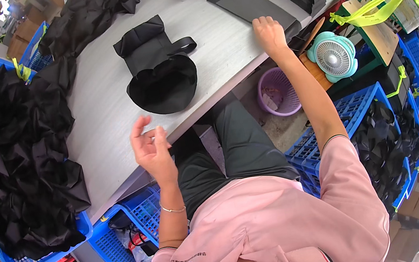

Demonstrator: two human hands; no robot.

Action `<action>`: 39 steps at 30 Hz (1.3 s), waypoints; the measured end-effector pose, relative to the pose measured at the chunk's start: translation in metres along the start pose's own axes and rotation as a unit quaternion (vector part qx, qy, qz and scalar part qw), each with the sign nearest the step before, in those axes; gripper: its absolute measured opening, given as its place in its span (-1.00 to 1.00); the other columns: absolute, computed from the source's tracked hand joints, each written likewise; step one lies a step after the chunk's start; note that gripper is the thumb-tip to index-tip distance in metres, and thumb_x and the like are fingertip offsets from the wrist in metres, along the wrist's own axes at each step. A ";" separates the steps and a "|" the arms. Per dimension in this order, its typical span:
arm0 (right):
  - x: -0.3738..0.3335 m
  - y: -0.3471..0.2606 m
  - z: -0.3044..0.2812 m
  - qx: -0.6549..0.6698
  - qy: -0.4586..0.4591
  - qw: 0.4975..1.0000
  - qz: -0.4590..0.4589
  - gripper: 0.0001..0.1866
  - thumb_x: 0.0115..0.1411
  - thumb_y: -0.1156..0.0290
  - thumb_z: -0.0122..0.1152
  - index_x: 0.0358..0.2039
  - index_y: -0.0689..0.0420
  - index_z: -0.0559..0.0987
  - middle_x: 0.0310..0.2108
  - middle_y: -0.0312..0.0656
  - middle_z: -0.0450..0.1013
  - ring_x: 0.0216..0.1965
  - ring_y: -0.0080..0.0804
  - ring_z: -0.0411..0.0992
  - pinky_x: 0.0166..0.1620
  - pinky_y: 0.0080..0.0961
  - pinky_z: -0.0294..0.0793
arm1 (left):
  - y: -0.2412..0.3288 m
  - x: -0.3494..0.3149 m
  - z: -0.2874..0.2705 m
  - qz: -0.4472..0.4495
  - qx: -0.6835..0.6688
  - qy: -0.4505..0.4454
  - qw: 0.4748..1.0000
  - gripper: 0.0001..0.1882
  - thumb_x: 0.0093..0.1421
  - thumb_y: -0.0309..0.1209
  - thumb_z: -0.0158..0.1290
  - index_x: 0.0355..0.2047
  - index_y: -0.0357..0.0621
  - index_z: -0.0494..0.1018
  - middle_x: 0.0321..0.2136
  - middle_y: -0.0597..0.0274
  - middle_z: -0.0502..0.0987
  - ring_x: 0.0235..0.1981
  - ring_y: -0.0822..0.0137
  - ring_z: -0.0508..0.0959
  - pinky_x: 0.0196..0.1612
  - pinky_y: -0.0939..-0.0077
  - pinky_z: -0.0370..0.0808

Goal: Inspecting and sorting black textile pieces at a factory workbench.

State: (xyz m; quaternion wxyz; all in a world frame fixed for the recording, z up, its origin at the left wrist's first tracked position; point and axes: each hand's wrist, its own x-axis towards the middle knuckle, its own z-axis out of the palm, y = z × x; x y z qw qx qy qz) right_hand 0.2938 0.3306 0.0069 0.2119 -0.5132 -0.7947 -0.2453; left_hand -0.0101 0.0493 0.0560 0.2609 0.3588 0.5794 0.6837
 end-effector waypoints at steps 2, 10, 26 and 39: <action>-0.002 -0.010 -0.013 -0.025 0.021 0.999 -0.043 -0.96 0.02 0.51 0.14 -0.49 0.10 0.46 -0.50 -0.20 0.44 -0.38 -0.27 0.51 -0.35 -0.38 0.54 | -0.009 -0.010 0.006 -0.059 -0.080 -0.108 0.989 -0.59 0.27 -0.58 0.05 0.14 -0.27 0.37 -0.06 0.14 0.52 -0.32 0.53 0.54 -0.40 0.73 0.45; -0.095 -0.130 -0.170 0.074 -0.024 0.996 -0.040 -0.69 0.02 0.50 0.16 -0.16 0.20 0.50 -0.51 -0.26 0.34 -0.45 -0.35 0.42 -0.39 -0.45 0.42 | -0.067 -0.036 0.071 -0.285 -0.294 -0.351 0.842 -0.19 0.38 0.03 -0.07 0.40 -0.28 -0.02 0.38 0.04 0.07 0.35 0.19 0.18 0.31 0.22 0.22; -0.157 -0.154 -0.224 0.555 -0.130 0.762 0.309 -0.75 0.30 0.54 0.15 -0.01 0.18 0.48 -0.45 -0.18 0.53 -0.49 -0.58 0.47 -0.36 -0.61 0.46 | -0.017 -0.039 0.080 -0.371 -0.412 -0.305 0.774 -0.55 0.15 -0.52 0.17 0.06 -0.31 0.40 -0.11 0.01 0.58 -0.11 0.08 0.63 0.03 0.15 0.60; -0.132 -0.180 -0.225 0.417 0.005 0.896 0.152 -0.66 0.08 0.54 0.38 -0.12 0.17 0.51 -0.46 -0.22 0.44 -0.50 -0.38 0.44 -0.39 -0.52 0.46 | -0.011 -0.041 0.058 -0.343 -0.332 -0.184 0.859 -0.73 0.10 -0.54 0.25 -0.18 -0.33 0.52 -0.27 0.06 0.62 -0.29 0.19 0.67 -0.18 0.31 0.66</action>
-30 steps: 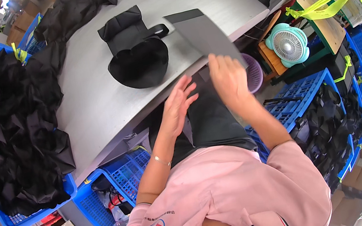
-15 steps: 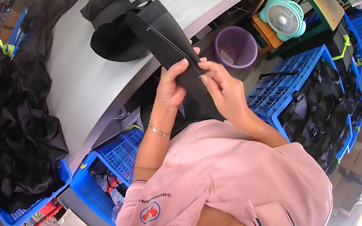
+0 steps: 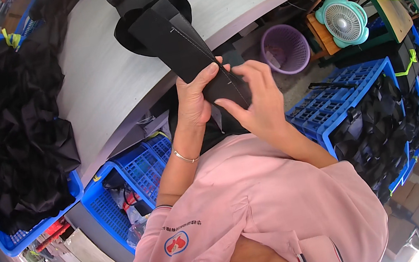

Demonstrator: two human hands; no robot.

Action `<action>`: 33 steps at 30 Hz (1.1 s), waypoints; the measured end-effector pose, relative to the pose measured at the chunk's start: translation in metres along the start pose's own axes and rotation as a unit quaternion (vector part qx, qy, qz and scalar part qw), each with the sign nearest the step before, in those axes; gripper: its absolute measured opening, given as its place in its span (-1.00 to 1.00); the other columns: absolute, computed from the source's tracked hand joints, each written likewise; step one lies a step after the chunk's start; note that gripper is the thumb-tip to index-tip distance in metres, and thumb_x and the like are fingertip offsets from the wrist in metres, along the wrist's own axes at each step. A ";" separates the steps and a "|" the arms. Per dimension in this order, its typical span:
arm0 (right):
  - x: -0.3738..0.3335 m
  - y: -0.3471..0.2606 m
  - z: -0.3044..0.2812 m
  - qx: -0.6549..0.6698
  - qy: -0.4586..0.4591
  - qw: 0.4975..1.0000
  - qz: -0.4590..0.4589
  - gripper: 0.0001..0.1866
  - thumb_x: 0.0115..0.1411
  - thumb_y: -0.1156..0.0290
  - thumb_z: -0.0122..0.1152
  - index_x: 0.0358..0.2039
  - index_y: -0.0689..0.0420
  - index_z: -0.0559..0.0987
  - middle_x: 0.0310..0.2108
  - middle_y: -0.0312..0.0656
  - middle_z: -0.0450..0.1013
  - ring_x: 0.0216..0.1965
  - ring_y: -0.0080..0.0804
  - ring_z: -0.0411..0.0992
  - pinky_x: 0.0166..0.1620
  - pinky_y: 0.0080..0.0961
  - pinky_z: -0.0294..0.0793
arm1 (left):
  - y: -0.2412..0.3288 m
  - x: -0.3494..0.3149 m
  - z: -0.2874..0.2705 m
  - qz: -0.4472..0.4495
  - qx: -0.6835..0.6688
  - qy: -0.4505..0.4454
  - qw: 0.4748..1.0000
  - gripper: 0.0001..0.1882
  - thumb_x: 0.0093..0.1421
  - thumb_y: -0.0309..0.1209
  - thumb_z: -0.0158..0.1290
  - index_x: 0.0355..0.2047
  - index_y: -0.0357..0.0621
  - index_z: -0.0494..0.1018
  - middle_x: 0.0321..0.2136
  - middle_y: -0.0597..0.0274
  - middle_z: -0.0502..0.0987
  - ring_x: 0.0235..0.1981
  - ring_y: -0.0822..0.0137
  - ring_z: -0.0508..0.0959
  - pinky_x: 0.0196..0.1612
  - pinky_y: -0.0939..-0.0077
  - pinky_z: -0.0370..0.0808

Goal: Inspecting and sorting black textile pieces at a factory workbench.

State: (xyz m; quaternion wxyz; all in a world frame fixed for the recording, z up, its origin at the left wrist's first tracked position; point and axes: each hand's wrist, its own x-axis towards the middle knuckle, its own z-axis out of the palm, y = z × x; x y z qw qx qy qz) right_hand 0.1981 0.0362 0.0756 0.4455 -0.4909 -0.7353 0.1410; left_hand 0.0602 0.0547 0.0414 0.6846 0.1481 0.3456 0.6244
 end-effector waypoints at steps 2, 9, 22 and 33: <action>-0.002 0.021 0.005 0.009 -0.024 0.999 0.029 -0.73 0.09 0.53 0.38 -0.19 0.17 0.53 -0.46 -0.19 0.44 -0.49 -0.32 0.45 -0.39 -0.48 0.47 | 0.002 -0.001 0.004 0.007 0.007 0.002 1.000 -0.73 0.10 -0.55 0.26 -0.18 -0.33 0.52 -0.28 0.06 0.63 -0.31 0.20 0.66 -0.20 0.32 0.66; 0.018 0.104 -0.025 -0.141 0.070 0.979 0.131 -0.96 0.20 0.53 0.25 -0.37 0.21 0.56 -0.36 -0.11 0.53 -0.42 -0.33 0.51 -0.32 -0.46 0.50 | 0.015 -0.001 0.007 0.040 0.018 0.036 0.998 -0.76 0.08 -0.56 0.29 -0.23 -0.32 0.55 -0.31 0.10 0.63 -0.33 0.31 0.64 -0.20 0.44 0.61; 0.000 0.038 0.013 -0.020 -0.027 0.999 -0.022 -0.83 -0.04 0.60 0.35 -0.43 0.16 0.53 -0.34 -0.25 0.53 -0.47 -0.34 0.46 -0.34 -0.46 0.41 | -0.004 -0.002 0.013 0.119 0.095 0.046 0.987 -0.79 0.09 -0.59 0.27 -0.24 -0.29 0.57 -0.30 0.13 0.65 -0.34 0.36 0.64 -0.18 0.50 0.57; 0.005 0.085 0.009 -0.237 -0.061 0.967 0.077 -0.86 0.02 0.62 0.14 -0.36 0.17 0.51 -0.36 -0.11 0.48 -0.37 0.02 0.50 -0.27 -0.20 0.48 | -0.001 -0.006 0.018 0.102 0.107 0.038 0.988 -0.77 0.07 -0.59 0.29 -0.24 -0.32 0.57 -0.31 0.12 0.65 -0.34 0.36 0.64 -0.20 0.47 0.59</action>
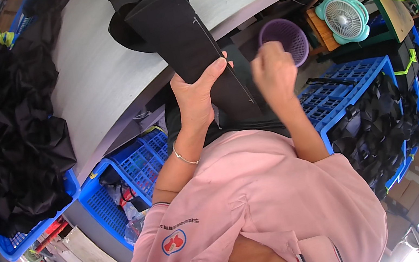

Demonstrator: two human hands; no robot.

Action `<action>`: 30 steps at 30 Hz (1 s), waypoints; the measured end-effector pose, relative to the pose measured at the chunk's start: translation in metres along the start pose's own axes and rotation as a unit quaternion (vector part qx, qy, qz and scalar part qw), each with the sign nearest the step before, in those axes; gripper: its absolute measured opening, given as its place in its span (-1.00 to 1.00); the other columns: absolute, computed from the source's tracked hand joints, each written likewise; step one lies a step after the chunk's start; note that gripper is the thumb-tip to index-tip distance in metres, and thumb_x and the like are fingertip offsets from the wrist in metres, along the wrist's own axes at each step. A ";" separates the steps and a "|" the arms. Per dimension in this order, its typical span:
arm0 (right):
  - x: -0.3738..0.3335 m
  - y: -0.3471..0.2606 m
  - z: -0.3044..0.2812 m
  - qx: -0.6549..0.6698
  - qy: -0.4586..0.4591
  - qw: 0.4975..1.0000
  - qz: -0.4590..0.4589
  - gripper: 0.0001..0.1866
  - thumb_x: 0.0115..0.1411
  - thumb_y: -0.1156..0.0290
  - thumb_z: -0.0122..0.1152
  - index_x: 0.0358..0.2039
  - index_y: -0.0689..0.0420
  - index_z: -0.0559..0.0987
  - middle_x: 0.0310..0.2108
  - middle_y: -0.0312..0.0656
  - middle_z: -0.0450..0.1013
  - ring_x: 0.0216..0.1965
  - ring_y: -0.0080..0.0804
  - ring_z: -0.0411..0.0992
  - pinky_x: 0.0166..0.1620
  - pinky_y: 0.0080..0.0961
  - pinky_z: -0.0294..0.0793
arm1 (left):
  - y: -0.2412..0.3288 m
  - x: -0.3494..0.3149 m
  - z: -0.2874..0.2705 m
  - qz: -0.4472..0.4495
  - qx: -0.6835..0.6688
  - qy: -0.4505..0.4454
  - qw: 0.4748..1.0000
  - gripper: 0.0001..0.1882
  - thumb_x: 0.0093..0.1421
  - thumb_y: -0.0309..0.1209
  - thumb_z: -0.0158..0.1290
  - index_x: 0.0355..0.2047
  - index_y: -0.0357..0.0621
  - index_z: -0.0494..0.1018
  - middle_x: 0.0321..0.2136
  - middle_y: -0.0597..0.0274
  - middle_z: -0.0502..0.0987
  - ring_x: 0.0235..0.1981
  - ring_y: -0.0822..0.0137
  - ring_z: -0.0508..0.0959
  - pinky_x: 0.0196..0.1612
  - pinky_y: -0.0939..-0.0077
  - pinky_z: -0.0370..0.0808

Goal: Inspecting and sorting black textile pieces at a factory workbench.

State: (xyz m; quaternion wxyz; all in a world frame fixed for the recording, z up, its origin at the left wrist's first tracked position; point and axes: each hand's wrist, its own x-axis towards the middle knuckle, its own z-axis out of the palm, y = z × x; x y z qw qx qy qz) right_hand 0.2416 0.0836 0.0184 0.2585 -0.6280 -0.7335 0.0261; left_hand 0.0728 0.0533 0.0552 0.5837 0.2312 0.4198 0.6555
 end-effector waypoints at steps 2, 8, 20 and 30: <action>0.008 0.024 -0.001 0.014 0.080 0.997 0.011 -0.75 0.01 0.63 0.12 -0.24 0.17 0.50 -0.22 -0.04 0.47 -0.29 -0.05 0.52 -0.20 -0.26 0.51 | 0.007 -0.003 0.002 -0.006 -0.013 -0.012 1.000 -0.76 0.07 -0.58 0.29 -0.23 -0.32 0.57 -0.31 0.11 0.65 -0.34 0.35 0.65 -0.19 0.45 0.60; 0.002 -0.010 -0.040 0.510 -0.199 0.835 0.059 -0.48 0.12 0.67 0.19 0.14 0.24 0.40 0.07 -0.15 0.42 0.05 -0.39 0.42 0.12 -0.47 0.38 | -0.009 -0.001 0.003 -0.029 -0.022 -0.030 0.999 -0.76 0.09 -0.58 0.28 -0.20 -0.30 0.57 -0.28 0.22 0.65 -0.28 0.48 0.60 -0.14 0.57 0.54; 0.009 -0.026 -0.013 0.431 -0.210 0.877 -0.032 -0.64 0.26 0.45 0.21 0.06 0.24 0.52 -0.20 -0.14 0.59 -0.30 -0.58 0.49 -0.15 -0.56 0.46 | 0.025 0.049 -0.065 0.360 0.504 0.223 0.753 -0.57 0.12 -0.45 0.22 0.05 -0.08 0.52 0.32 -0.15 0.13 0.24 -0.06 0.21 0.22 0.11 0.25; 0.041 -0.084 -0.037 0.221 -0.249 0.942 -0.030 -0.56 0.22 0.47 0.18 0.11 0.30 0.46 -0.30 0.16 0.56 -0.28 -0.12 0.61 -0.24 -0.37 0.51 | 0.043 0.071 -0.044 0.447 0.522 0.033 0.726 -0.67 -0.11 -0.71 -0.08 -0.28 -0.47 0.49 0.16 -0.03 0.43 -0.03 -0.06 0.38 0.10 0.19 0.38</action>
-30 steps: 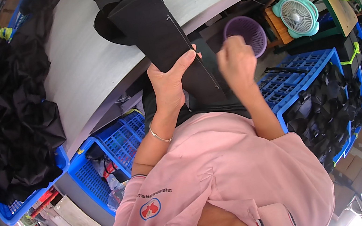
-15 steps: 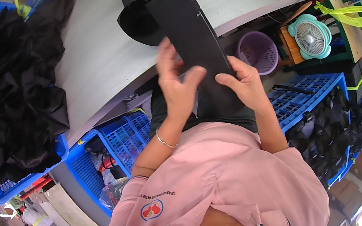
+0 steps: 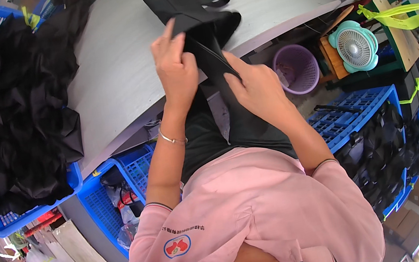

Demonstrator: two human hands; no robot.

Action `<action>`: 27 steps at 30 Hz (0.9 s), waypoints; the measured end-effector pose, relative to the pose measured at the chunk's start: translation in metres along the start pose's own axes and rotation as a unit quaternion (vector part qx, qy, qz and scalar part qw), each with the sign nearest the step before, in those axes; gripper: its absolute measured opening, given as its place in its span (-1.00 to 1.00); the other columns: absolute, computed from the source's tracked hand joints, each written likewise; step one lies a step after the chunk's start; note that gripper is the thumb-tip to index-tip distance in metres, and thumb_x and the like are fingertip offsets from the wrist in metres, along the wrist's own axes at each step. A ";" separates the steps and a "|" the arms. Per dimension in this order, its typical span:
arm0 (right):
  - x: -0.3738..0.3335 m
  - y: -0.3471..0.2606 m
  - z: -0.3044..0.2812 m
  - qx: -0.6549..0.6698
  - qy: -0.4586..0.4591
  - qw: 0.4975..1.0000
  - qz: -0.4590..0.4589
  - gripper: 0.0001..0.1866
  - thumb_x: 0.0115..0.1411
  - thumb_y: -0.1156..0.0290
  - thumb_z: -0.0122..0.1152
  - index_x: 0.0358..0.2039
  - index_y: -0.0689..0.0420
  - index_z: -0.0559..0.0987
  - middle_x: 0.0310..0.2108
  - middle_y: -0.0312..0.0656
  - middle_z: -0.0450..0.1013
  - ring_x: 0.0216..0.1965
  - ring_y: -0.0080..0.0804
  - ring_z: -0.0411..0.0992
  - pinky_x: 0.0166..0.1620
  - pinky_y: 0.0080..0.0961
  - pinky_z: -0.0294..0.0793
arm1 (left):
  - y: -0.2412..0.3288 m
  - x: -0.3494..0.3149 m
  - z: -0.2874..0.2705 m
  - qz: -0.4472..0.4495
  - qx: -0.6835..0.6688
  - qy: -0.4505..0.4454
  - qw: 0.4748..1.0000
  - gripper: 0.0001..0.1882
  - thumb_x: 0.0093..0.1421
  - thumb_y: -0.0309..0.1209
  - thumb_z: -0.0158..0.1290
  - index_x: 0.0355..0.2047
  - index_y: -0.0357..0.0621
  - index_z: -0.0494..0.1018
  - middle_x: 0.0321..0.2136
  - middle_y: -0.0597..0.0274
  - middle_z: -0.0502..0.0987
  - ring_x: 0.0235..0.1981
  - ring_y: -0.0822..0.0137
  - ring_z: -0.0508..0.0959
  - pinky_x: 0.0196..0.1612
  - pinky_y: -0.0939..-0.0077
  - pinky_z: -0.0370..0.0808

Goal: Inspecting and sorting black textile pieces at a factory workbench.

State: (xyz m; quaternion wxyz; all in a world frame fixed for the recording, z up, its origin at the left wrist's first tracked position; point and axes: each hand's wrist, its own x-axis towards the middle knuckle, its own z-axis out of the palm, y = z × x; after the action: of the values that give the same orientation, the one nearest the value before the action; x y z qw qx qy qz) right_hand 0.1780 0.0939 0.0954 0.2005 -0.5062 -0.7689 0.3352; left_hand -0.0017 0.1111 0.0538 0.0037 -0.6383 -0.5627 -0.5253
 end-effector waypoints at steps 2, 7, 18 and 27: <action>0.021 0.004 0.011 -0.036 0.099 0.991 -0.082 -0.67 0.15 0.41 0.19 -0.07 0.23 0.57 -0.62 0.16 0.43 -0.47 0.14 0.49 -0.41 -0.14 0.45 | 0.025 -0.003 -0.001 0.061 -0.056 -0.042 0.996 -0.72 -0.12 -0.71 -0.02 -0.33 -0.42 0.51 0.11 0.04 0.48 -0.10 0.00 0.42 0.00 0.23 0.44; 0.053 0.055 0.044 -0.046 0.110 0.984 -0.132 -0.89 0.01 0.50 0.26 -0.43 0.24 0.57 -0.49 0.02 0.55 -0.41 0.04 0.54 -0.38 -0.23 0.50 | 0.053 -0.022 -0.018 0.059 -0.166 -0.096 0.980 -0.74 -0.15 -0.75 0.05 -0.42 -0.30 0.59 -0.04 0.18 0.60 -0.23 0.12 0.49 -0.17 0.38 0.50; 0.025 0.022 0.039 0.598 0.106 0.781 0.145 -0.44 0.33 0.30 0.14 0.28 0.18 0.29 0.22 -0.12 0.33 0.19 -0.26 0.36 0.19 -0.27 0.40 | 0.037 -0.075 -0.002 -0.104 -0.019 0.058 0.993 -0.14 -0.08 -0.74 0.12 0.31 -0.21 0.18 0.32 -0.07 0.15 0.18 0.01 0.31 0.08 0.29 0.38; 0.027 0.021 0.033 0.640 0.150 0.739 0.148 -0.57 0.29 0.32 0.19 0.13 0.18 0.43 0.03 -0.15 0.47 0.01 -0.29 0.48 0.06 -0.28 0.53 | 0.062 -0.050 0.003 -0.106 -0.144 0.107 0.978 -0.29 -0.12 -0.89 0.06 0.06 -0.05 0.54 -0.01 0.20 0.43 -0.31 0.48 0.43 -0.39 0.68 0.39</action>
State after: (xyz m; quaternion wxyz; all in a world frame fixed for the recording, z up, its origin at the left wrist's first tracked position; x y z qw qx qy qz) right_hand 0.1597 0.1136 0.0567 0.5380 -0.4101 -0.2491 0.6931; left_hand 0.0540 0.0539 0.0548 -0.0831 -0.5091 -0.5420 -0.6634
